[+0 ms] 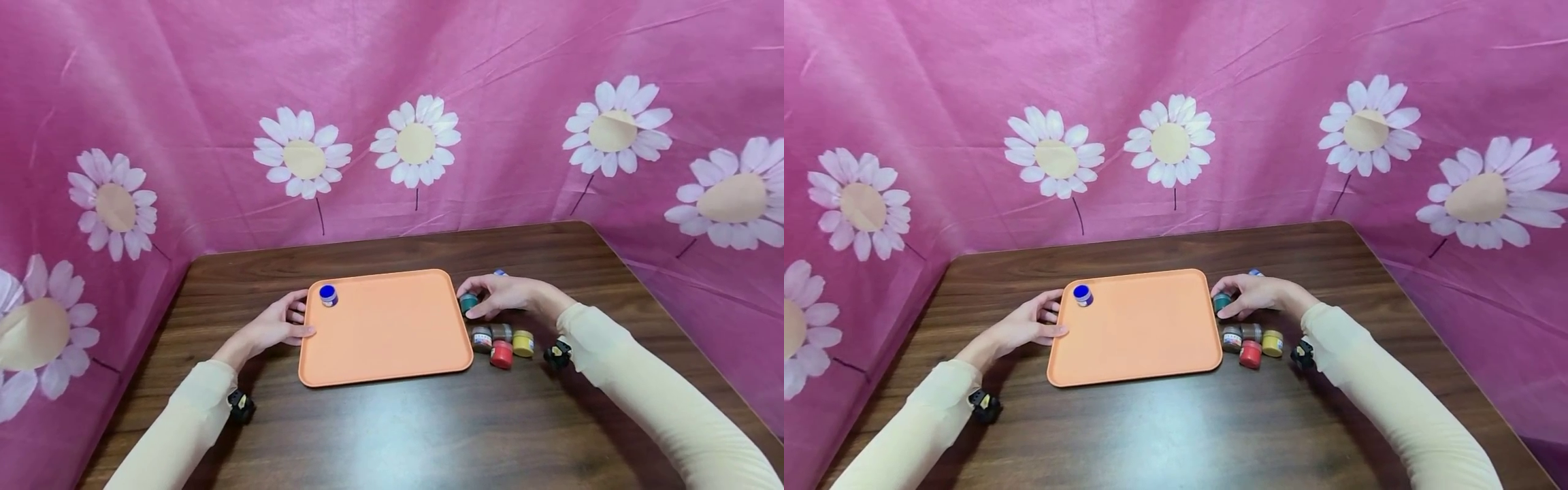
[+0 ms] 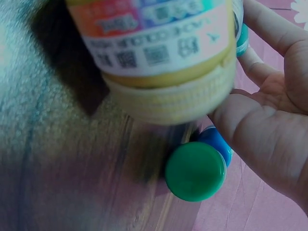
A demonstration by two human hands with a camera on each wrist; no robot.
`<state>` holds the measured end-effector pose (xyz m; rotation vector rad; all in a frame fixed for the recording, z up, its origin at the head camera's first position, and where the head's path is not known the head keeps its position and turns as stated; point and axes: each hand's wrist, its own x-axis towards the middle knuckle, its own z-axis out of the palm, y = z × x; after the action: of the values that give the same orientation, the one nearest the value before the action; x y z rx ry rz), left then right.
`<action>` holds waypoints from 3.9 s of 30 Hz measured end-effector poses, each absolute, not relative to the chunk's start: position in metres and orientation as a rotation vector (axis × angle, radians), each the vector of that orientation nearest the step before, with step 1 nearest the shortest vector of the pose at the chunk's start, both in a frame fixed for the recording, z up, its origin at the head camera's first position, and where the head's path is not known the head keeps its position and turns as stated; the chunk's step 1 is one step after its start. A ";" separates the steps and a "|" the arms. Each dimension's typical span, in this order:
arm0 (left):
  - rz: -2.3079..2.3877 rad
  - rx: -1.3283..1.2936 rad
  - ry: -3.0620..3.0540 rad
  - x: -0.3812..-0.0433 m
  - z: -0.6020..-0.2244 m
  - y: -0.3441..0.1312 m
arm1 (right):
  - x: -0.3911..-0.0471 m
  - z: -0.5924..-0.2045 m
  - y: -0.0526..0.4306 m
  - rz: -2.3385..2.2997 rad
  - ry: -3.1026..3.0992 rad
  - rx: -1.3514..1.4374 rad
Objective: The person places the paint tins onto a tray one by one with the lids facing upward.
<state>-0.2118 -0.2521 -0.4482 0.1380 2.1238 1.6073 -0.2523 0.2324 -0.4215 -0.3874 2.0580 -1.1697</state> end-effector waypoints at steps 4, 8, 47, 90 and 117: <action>1.608 0.128 2.123 -0.211 -0.448 -0.253 | -0.253 -0.421 0.231 -1.157 2.051 -0.384; 1.612 0.144 2.127 -0.213 -0.447 -0.252 | -0.255 -0.421 0.231 -1.157 2.058 -0.376; 1.607 0.132 2.144 -0.211 -0.448 -0.251 | -0.260 -0.420 0.233 -1.109 2.081 -0.465; 1.600 0.123 2.135 -0.210 -0.445 -0.253 | -0.267 -0.381 0.187 -1.405 1.866 -0.528; 1.602 0.142 2.129 -0.209 -0.444 -0.251 | -0.268 -0.388 0.118 -1.793 1.523 -0.504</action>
<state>-0.2094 -0.2515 -0.4443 0.1422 2.1287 1.6023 -0.2684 0.1181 -0.3881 -0.5039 1.5229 -1.7931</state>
